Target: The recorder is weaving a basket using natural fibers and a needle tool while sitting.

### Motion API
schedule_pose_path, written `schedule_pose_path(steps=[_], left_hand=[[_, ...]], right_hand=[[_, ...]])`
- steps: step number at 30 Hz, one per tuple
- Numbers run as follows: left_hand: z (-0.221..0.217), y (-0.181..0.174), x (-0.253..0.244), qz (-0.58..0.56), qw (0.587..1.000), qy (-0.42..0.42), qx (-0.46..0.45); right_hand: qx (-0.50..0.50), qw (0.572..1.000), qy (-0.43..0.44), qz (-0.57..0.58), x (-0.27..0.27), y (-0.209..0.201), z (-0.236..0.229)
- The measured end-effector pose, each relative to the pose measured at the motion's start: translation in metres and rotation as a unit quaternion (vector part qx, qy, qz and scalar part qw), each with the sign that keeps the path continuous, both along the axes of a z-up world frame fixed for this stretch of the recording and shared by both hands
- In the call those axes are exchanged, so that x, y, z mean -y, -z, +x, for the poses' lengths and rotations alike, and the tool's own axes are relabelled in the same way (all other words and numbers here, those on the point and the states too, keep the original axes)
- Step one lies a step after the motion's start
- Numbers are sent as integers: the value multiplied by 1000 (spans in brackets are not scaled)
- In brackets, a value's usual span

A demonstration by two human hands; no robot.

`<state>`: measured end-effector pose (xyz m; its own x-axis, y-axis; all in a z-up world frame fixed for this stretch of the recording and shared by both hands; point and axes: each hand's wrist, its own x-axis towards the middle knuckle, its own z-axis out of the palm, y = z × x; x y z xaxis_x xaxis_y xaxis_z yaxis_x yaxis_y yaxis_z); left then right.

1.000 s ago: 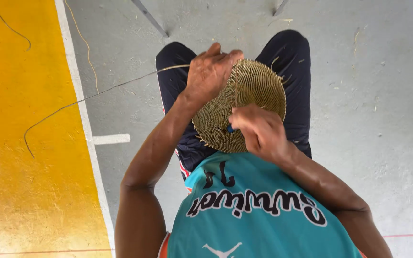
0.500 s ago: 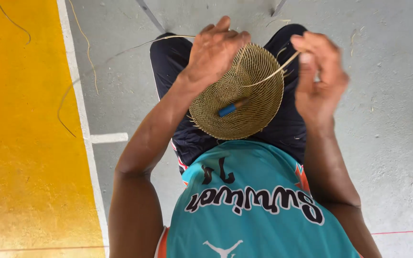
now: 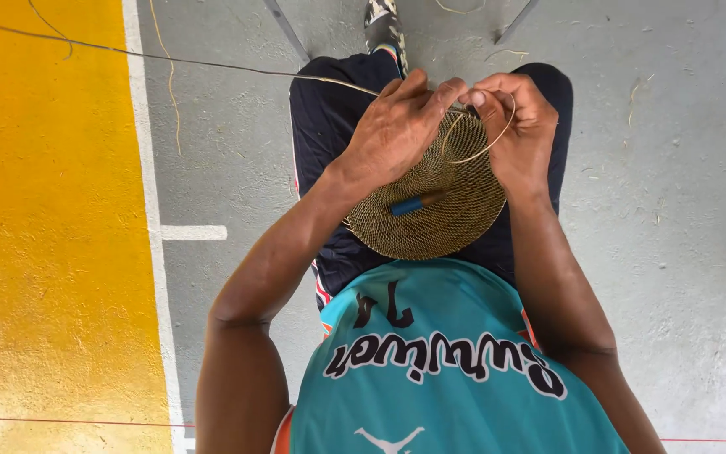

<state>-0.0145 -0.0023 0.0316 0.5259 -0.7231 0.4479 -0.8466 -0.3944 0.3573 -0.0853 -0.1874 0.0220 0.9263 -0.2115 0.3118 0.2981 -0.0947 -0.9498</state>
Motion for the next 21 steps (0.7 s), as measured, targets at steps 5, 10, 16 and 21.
schedule_pose_path(steps=[5, 10, 16, 21], left_hand=[[6, 5, 3, 7, 1000, 1, -13], [12, 7, 5, 3, 1000, 9, -8], [21, 4, -1, 17, 999, -11, 27], [21, 7, -2, 45, 998, -27, 31]], right_hand=[[-27, 999, 24, 1, 3, 1, 3], [-52, 999, -1, 9, 9, 8, 8], [-96, 995, -28, -5, 11, 1, 16], [-104, 992, -52, -44, 16, 0, 28]])
